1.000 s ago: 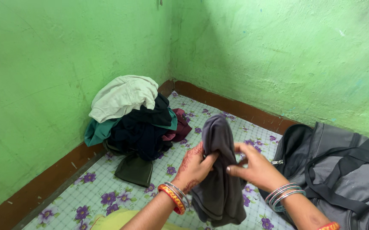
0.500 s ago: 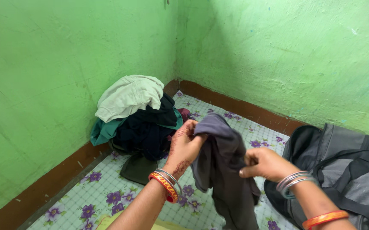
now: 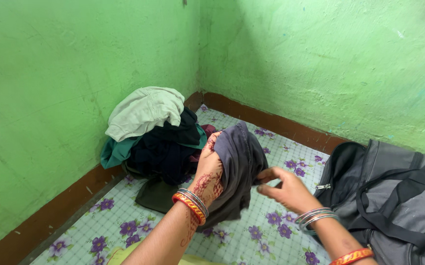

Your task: The person picks up clothing items from a bag and a pile, holds them up, and folds them one by one on the floor.

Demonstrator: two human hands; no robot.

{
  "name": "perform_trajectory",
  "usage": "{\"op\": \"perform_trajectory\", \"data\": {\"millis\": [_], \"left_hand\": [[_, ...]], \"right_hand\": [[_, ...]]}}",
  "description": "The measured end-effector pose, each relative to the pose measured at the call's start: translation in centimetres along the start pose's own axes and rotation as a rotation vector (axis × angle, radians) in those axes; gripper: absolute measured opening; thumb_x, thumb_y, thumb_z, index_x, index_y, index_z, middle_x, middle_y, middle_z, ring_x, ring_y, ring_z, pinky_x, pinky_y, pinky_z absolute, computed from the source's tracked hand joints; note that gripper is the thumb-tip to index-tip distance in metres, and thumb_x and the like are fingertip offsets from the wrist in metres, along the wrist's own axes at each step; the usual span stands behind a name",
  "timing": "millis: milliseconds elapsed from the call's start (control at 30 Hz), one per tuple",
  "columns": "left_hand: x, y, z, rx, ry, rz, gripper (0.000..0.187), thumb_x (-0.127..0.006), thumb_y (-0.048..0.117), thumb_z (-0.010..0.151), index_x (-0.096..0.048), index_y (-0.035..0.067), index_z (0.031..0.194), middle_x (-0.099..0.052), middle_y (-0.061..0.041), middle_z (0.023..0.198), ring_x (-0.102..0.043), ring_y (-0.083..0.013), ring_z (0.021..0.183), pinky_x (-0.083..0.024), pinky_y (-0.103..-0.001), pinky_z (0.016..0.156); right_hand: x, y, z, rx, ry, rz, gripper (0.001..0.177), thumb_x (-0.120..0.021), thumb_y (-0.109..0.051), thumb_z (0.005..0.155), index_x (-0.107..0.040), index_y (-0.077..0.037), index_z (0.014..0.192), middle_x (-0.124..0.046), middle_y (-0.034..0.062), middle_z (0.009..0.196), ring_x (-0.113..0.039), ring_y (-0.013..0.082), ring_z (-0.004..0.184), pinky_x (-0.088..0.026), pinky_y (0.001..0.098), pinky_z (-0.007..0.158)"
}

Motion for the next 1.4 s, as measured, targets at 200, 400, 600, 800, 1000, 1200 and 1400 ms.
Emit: {"op": "perform_trajectory", "data": {"millis": [200, 400, 600, 800, 1000, 1200, 1400], "left_hand": [[0.0, 0.3, -0.4, 0.000, 0.028, -0.013, 0.013, -0.055, 0.011, 0.101, -0.062, 0.011, 0.112, -0.068, -0.003, 0.096, -0.066, -0.0151, 0.082, -0.057, -0.033, 0.071], [0.6, -0.2, -0.3, 0.031, 0.125, -0.071, 0.016, -0.054, 0.010, 0.099, -0.062, 0.013, 0.113, -0.070, -0.003, 0.100, -0.068, -0.0164, 0.086, -0.059, -0.035, 0.076], [6.5, -1.3, 1.1, -0.009, 0.298, 0.291, 0.023, -0.057, 0.015, 0.096, -0.065, 0.017, 0.118, -0.071, 0.000, 0.103, -0.068, -0.0120, 0.089, -0.056, -0.032, 0.079], [12.6, -8.2, 0.7, 0.183, 0.306, 0.641, 0.029, -0.072, 0.021, 0.090, -0.064, 0.015, 0.117, -0.065, -0.004, 0.098, -0.060, -0.0149, 0.084, -0.048, -0.033, 0.073], [11.9, -11.4, -2.6, -0.391, -0.248, 1.393, 0.060, -0.087, 0.029, 0.069, -0.065, 0.003, 0.118, -0.072, -0.014, 0.107, -0.069, -0.0295, 0.096, -0.055, -0.042, 0.080], [8.3, -9.5, -2.7, 0.007, -0.029, 1.526, 0.022, -0.064, 0.028, 0.090, -0.073, 0.010, 0.098, -0.077, -0.015, 0.097, -0.073, -0.0314, 0.094, -0.056, -0.040, 0.089], [5.4, -4.5, 0.1, -0.322, 0.099, 0.826, 0.017, -0.061, 0.017, 0.101, -0.060, 0.005, 0.090, -0.057, 0.000, 0.077, -0.050, -0.0080, 0.071, -0.045, -0.027, 0.063]], "right_hand": [[-2.7, -2.6, -0.8, 0.010, 0.088, -0.064, 0.030, -0.082, -0.029, 0.074, -0.080, -0.007, 0.094, -0.081, 0.0049, 0.090, -0.076, 0.0153, 0.081, -0.059, 0.0299, 0.079], [-3.3, -1.8, -0.8, 0.094, 0.248, -0.166, 0.026, -0.081, -0.026, 0.074, -0.078, -0.005, 0.089, -0.076, 0.0065, 0.087, -0.073, 0.0204, 0.076, -0.057, 0.0334, 0.074], [2.2, -1.2, 1.3, 0.020, 0.121, 0.751, 0.010, -0.066, -0.018, 0.089, -0.064, -0.009, 0.092, -0.067, 0.0050, 0.075, -0.066, 0.0171, 0.060, -0.054, 0.0337, 0.057], [3.7, -2.8, 2.2, -0.079, 0.133, 0.727, 0.010, -0.061, -0.017, 0.095, -0.063, -0.009, 0.090, -0.062, 0.0009, 0.073, -0.061, 0.0124, 0.058, -0.052, 0.0305, 0.056], [4.8, -5.8, 0.8, 0.033, 0.102, 0.915, 0.011, -0.059, -0.017, 0.095, -0.065, -0.008, 0.092, -0.066, -0.0016, 0.079, -0.062, 0.0091, 0.068, -0.051, 0.0274, 0.064], [8.7, -2.9, 1.1, 0.143, 0.219, 0.840, 0.008, -0.060, -0.013, 0.095, -0.064, -0.007, 0.092, -0.065, -0.0030, 0.082, -0.061, 0.0072, 0.072, -0.050, 0.0239, 0.069], [8.3, 6.1, 2.5, -0.077, 0.220, 0.007, 0.017, -0.070, -0.017, 0.087, -0.067, 0.000, 0.086, -0.058, 0.0007, 0.065, -0.050, 0.0120, 0.058, -0.042, 0.0304, 0.053]]}}
Point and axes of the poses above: each hand's wrist, its own z-axis towards the middle knuckle, its own x-axis out of the back of the hand, y = z × x, the point moved 1 cm from there along z, towards the middle knuckle
